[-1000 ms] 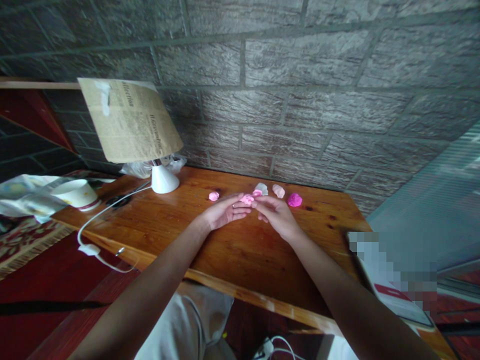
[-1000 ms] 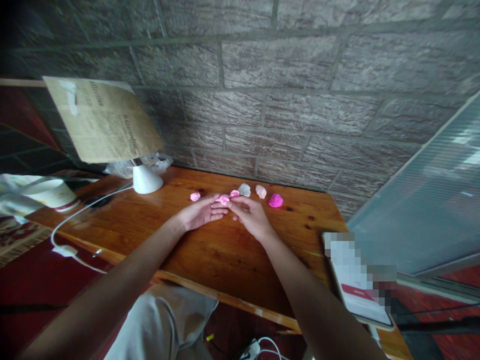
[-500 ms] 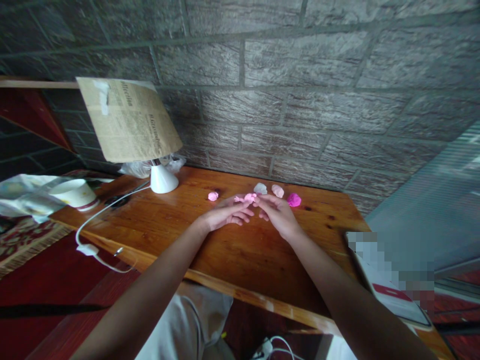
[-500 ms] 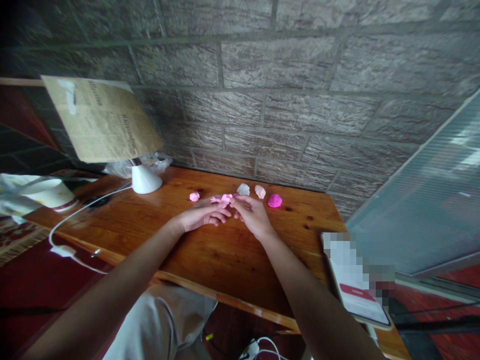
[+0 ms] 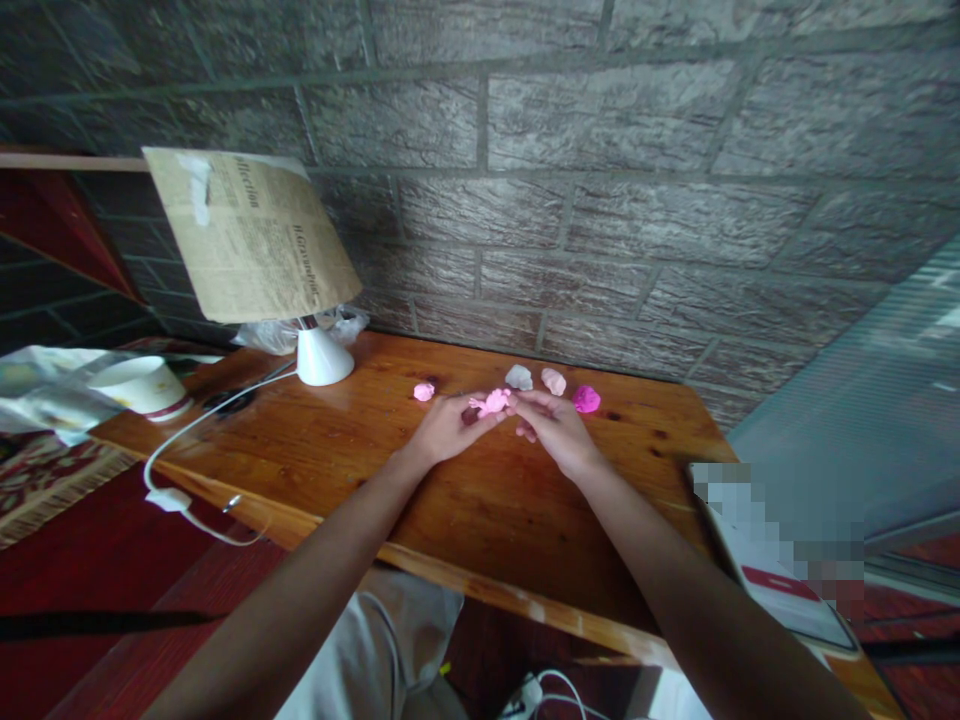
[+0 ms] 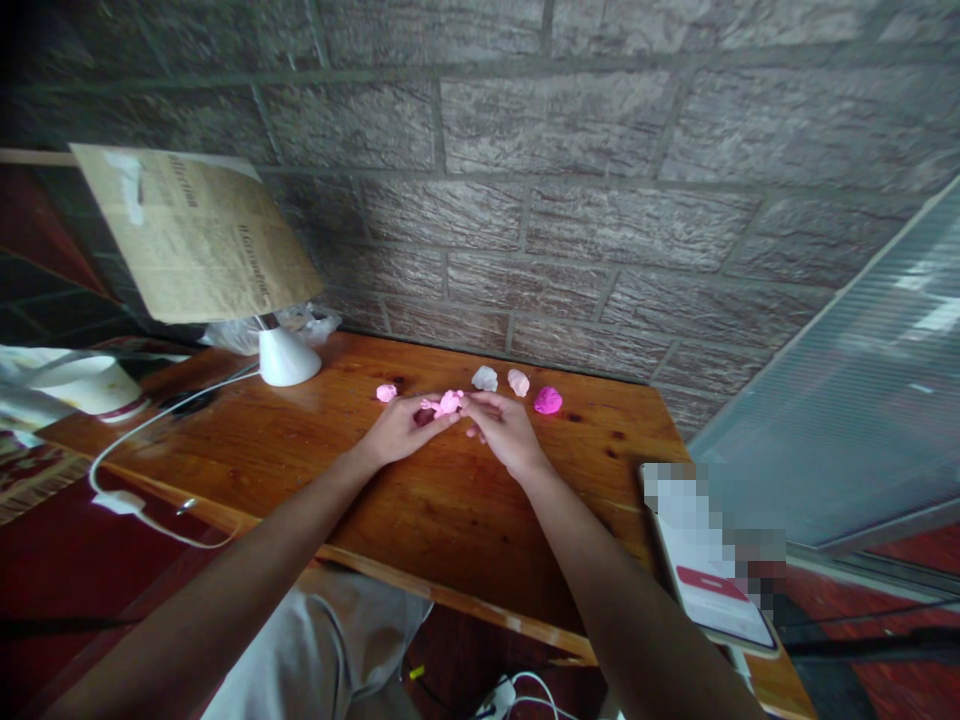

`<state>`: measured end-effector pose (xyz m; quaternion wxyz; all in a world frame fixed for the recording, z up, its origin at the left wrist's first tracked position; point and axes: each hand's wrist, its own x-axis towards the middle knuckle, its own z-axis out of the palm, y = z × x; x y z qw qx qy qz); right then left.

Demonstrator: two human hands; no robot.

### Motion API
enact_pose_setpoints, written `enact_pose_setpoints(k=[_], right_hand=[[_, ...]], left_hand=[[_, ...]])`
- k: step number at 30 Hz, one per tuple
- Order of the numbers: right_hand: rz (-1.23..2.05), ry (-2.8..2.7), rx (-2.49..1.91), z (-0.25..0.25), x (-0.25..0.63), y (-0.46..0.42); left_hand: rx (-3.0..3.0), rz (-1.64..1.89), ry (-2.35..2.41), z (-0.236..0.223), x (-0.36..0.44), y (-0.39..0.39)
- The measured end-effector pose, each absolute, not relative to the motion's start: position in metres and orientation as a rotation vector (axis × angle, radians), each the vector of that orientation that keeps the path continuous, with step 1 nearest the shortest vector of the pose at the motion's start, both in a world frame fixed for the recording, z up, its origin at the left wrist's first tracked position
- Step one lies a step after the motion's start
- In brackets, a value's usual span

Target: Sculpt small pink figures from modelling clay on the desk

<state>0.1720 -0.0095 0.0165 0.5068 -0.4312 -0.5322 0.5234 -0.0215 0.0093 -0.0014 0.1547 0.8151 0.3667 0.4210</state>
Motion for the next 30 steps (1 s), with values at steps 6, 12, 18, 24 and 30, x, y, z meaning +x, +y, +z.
enact_pose_setpoints(k=[6, 12, 18, 24, 30], right_hand=[[1.187, -1.319, -1.024, 0.0146, 0.1735, -0.0080], [0.825, -1.520, -0.964, 0.0139, 0.1735, -0.0118], [0.758, -1.632, -0.970, 0.0112, 0.1758, -0.0116], [0.787, -1.613, -0.971, 0.0090, 0.1771, -0.0097], [0.785, -1.608, -0.980, 0.0096, 0.1779, -0.0106]], left_hand=[[2.335, 1.335, 0.967, 0.0011, -0.0200, 0.0100], [2.235, 1.267, 1.025, 0.0015, -0.0186, 0.0063], [2.198, 1.283, 1.008, 0.0021, -0.0180, 0.0058], [2.144, 1.320, 0.952, 0.0001, -0.0176, 0.0071], [2.126, 1.309, 0.922, 0.0000, -0.0171, 0.0064]])
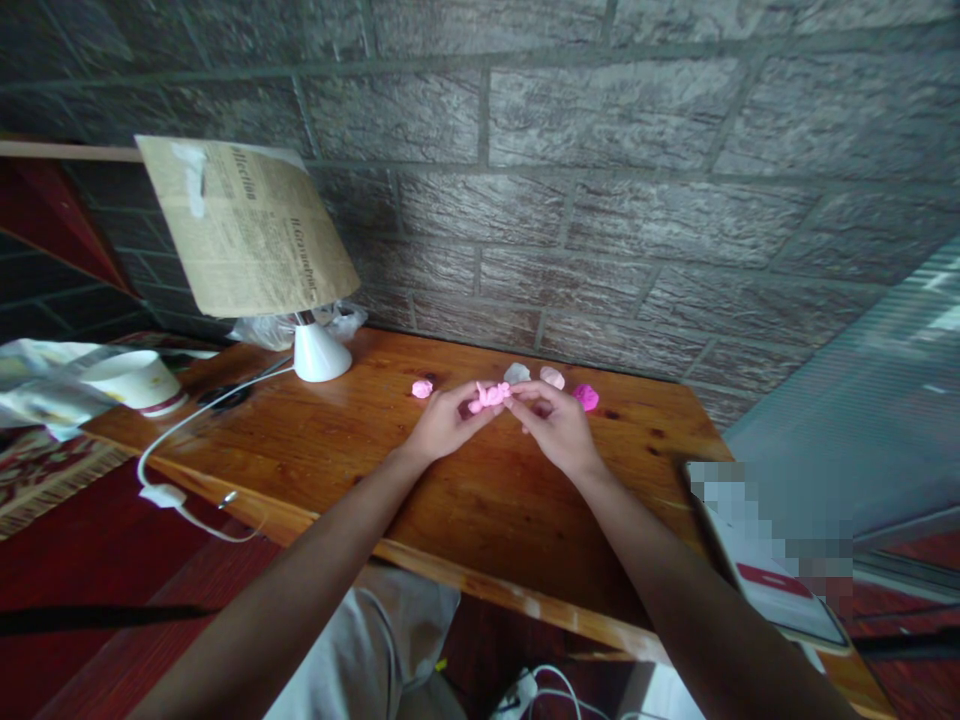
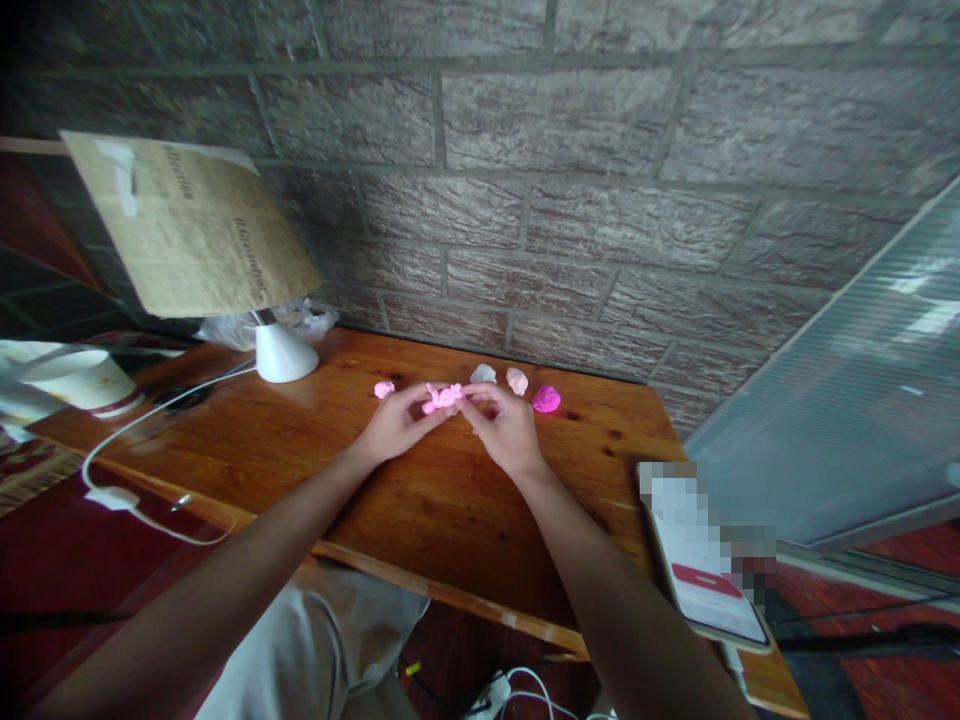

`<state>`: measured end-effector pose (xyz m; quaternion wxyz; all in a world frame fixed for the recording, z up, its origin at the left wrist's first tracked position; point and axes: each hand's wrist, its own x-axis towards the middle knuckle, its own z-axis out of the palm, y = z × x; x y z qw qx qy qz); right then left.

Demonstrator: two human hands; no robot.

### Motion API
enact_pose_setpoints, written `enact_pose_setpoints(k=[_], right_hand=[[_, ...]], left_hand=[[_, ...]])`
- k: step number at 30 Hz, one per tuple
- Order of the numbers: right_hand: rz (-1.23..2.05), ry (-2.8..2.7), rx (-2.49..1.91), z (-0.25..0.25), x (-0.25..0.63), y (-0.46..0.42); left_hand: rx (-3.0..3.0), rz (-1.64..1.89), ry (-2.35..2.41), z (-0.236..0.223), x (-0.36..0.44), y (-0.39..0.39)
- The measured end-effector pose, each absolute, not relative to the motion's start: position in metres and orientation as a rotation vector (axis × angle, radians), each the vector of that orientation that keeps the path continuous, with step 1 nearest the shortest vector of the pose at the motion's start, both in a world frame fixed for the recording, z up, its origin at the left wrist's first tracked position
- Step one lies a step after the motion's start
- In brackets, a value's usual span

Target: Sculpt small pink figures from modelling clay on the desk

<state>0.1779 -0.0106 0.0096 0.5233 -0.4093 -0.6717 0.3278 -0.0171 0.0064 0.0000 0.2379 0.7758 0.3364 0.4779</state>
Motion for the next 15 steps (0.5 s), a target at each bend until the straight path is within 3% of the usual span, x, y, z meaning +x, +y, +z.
enact_pose_setpoints(k=[10, 15], right_hand=[[0.478, -1.741, -1.023, 0.020, 0.178, -0.016], [0.616, -1.678, -1.023, 0.018, 0.178, -0.015]], left_hand=[[2.162, 1.312, 0.986, 0.002, -0.018, 0.005], [2.209, 1.339, 1.002, 0.001, -0.019, 0.006]])
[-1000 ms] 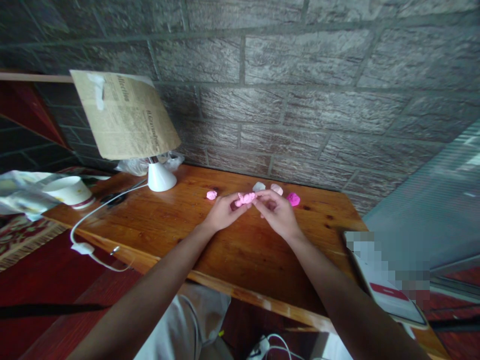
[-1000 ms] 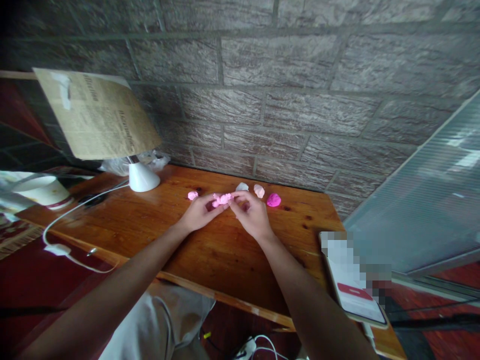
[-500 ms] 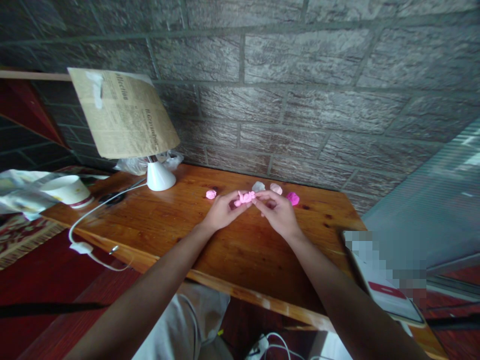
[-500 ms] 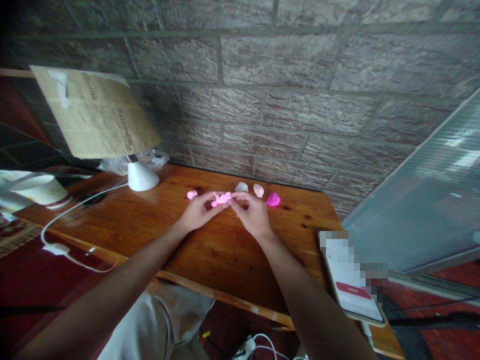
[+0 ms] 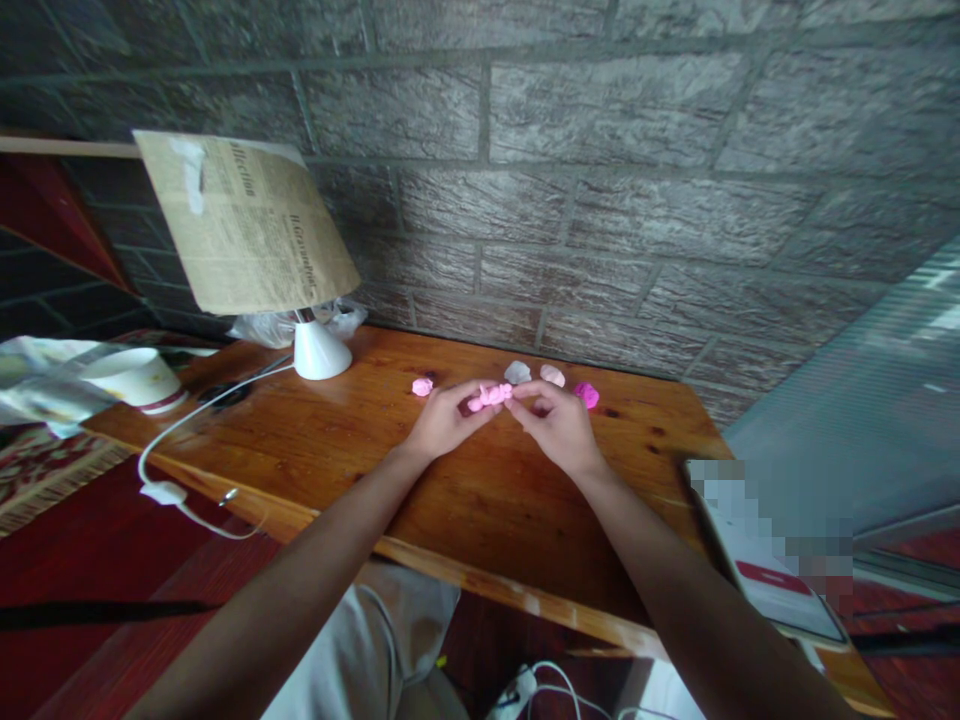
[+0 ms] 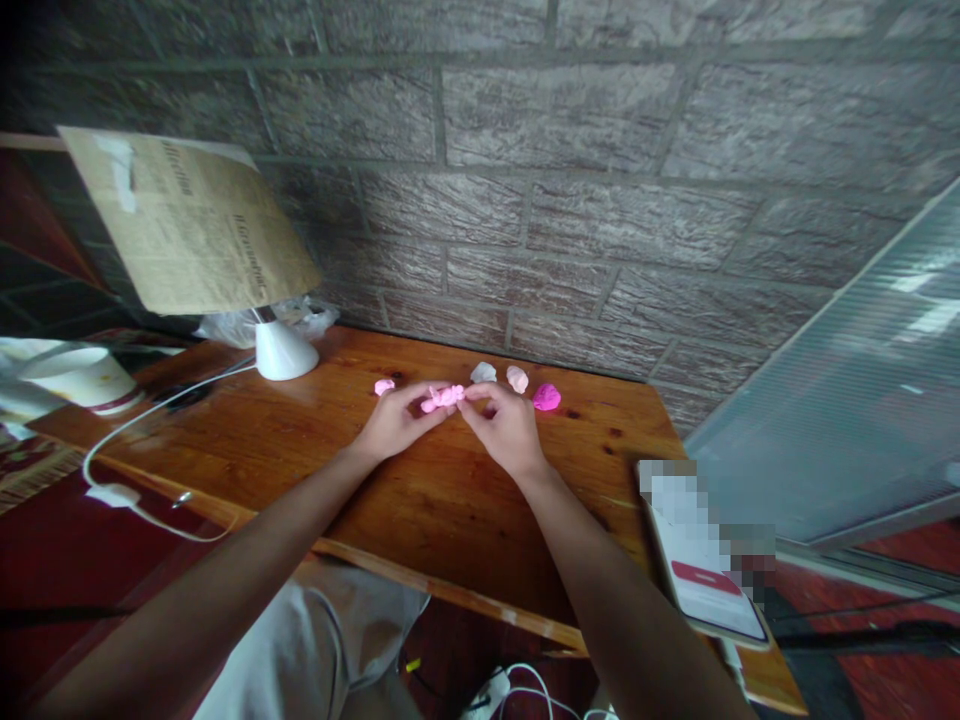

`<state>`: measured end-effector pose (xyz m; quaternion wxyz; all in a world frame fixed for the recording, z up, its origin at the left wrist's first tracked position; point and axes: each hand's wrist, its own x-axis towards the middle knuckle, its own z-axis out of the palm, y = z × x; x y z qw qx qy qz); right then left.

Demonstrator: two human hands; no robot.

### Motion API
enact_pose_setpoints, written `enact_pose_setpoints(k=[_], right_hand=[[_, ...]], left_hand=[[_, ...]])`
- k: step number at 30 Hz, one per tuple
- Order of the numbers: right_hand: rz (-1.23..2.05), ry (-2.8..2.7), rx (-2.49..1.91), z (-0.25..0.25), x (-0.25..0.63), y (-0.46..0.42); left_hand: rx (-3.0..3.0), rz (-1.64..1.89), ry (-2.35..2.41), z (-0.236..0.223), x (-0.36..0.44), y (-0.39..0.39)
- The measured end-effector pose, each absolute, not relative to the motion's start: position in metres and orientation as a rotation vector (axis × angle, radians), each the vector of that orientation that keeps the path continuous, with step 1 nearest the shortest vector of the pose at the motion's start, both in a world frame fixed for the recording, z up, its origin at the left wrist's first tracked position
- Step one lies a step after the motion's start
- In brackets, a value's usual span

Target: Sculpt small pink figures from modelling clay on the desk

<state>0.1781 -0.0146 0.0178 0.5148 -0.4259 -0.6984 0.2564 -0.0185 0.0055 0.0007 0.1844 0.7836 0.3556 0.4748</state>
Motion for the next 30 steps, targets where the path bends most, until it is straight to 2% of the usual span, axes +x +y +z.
enact_pose_setpoints(k=[6, 14, 30], right_hand=[[0.768, -1.595, -1.020, 0.014, 0.177, -0.013], [0.761, -1.597, -1.035, 0.012, 0.178, -0.012], [1.131, -1.358, -1.002, 0.023, 0.175, -0.012]], left_hand=[[2.214, 1.349, 1.010, 0.000, -0.019, 0.006], [2.251, 1.367, 1.025, 0.001, -0.019, 0.005], [2.305, 1.404, 0.979, 0.002, -0.020, 0.005]])
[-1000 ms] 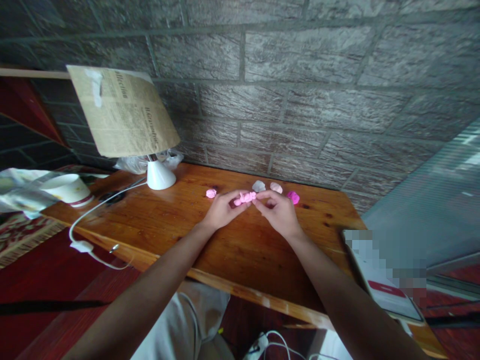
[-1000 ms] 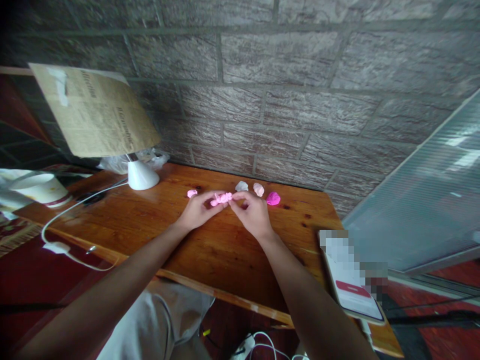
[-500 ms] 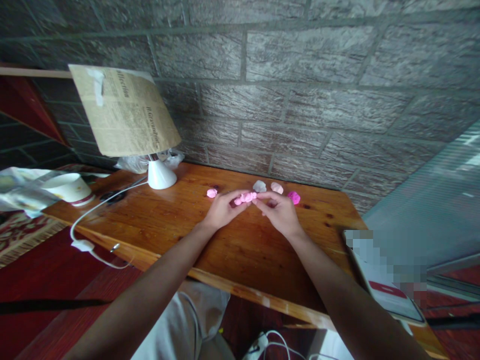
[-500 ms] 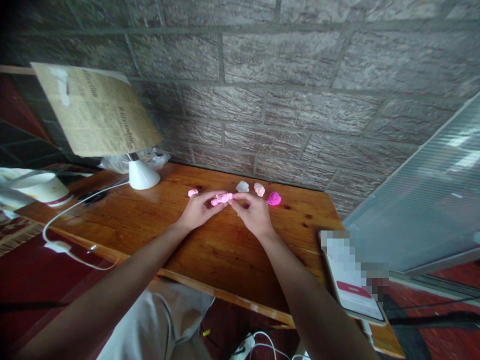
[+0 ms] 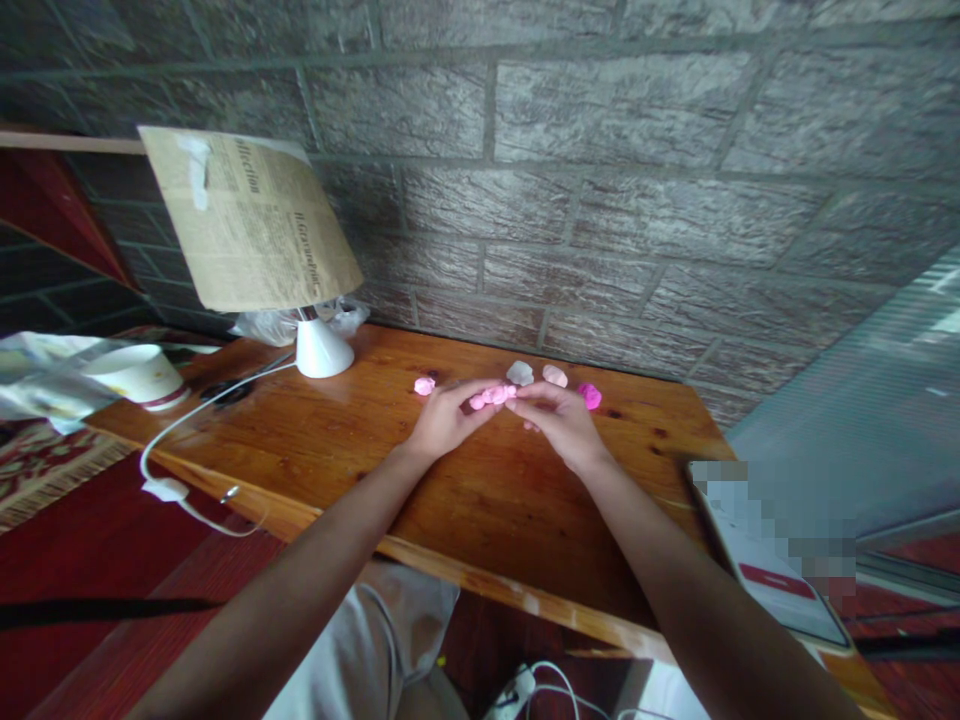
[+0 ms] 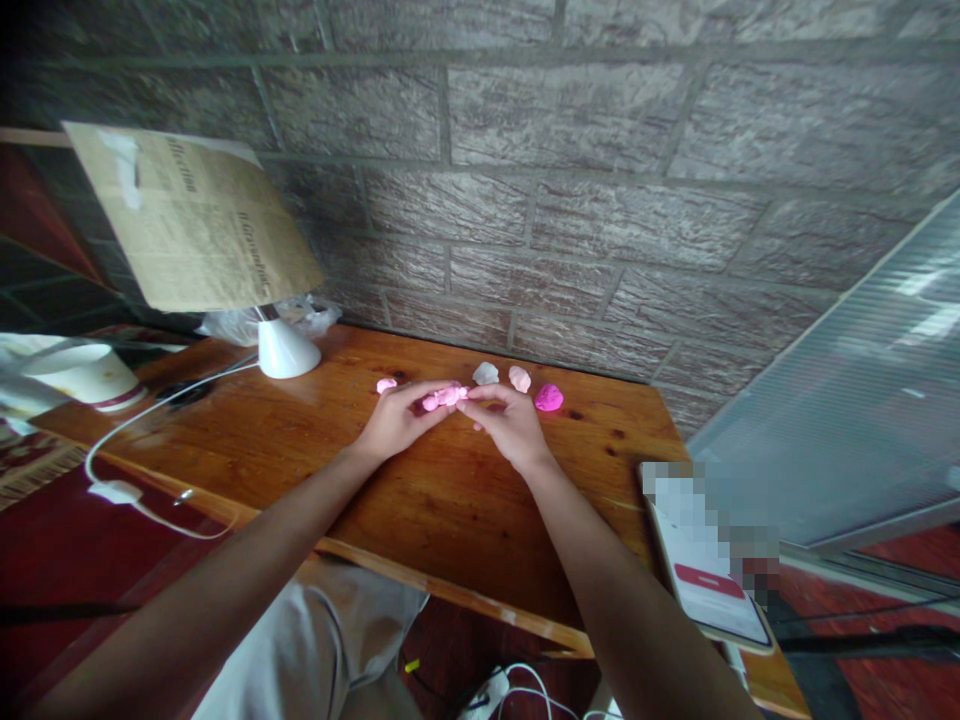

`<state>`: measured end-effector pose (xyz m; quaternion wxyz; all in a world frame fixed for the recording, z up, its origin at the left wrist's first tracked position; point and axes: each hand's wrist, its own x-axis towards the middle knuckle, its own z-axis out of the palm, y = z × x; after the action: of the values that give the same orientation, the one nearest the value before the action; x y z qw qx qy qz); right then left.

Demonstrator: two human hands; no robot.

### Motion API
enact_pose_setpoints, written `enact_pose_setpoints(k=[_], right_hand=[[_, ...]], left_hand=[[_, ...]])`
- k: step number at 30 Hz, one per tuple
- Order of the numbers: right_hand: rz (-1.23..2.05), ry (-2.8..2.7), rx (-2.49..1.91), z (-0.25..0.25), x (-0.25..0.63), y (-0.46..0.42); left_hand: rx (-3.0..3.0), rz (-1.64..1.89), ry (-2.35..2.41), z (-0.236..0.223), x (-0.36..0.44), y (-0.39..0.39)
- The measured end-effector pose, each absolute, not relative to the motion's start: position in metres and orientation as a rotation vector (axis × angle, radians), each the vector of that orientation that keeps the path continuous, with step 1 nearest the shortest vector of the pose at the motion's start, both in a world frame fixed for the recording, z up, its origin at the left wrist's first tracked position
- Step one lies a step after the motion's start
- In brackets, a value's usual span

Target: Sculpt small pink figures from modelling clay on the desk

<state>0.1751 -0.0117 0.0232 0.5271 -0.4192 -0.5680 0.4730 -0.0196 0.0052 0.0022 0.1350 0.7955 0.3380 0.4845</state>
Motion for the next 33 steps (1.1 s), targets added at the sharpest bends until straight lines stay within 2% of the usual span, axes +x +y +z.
enact_pose_setpoints(k=[11, 33], right_hand=[[1.242, -1.263, -1.006, 0.0270, 0.1753, -0.0122], [1.256, -1.231, -0.982, 0.0273, 0.1737, -0.0135]], left_hand=[[2.318, 1.425, 0.968, 0.0049, -0.0184, 0.0035], [2.387, 1.504, 0.989, 0.0020, -0.0196, 0.0046]])
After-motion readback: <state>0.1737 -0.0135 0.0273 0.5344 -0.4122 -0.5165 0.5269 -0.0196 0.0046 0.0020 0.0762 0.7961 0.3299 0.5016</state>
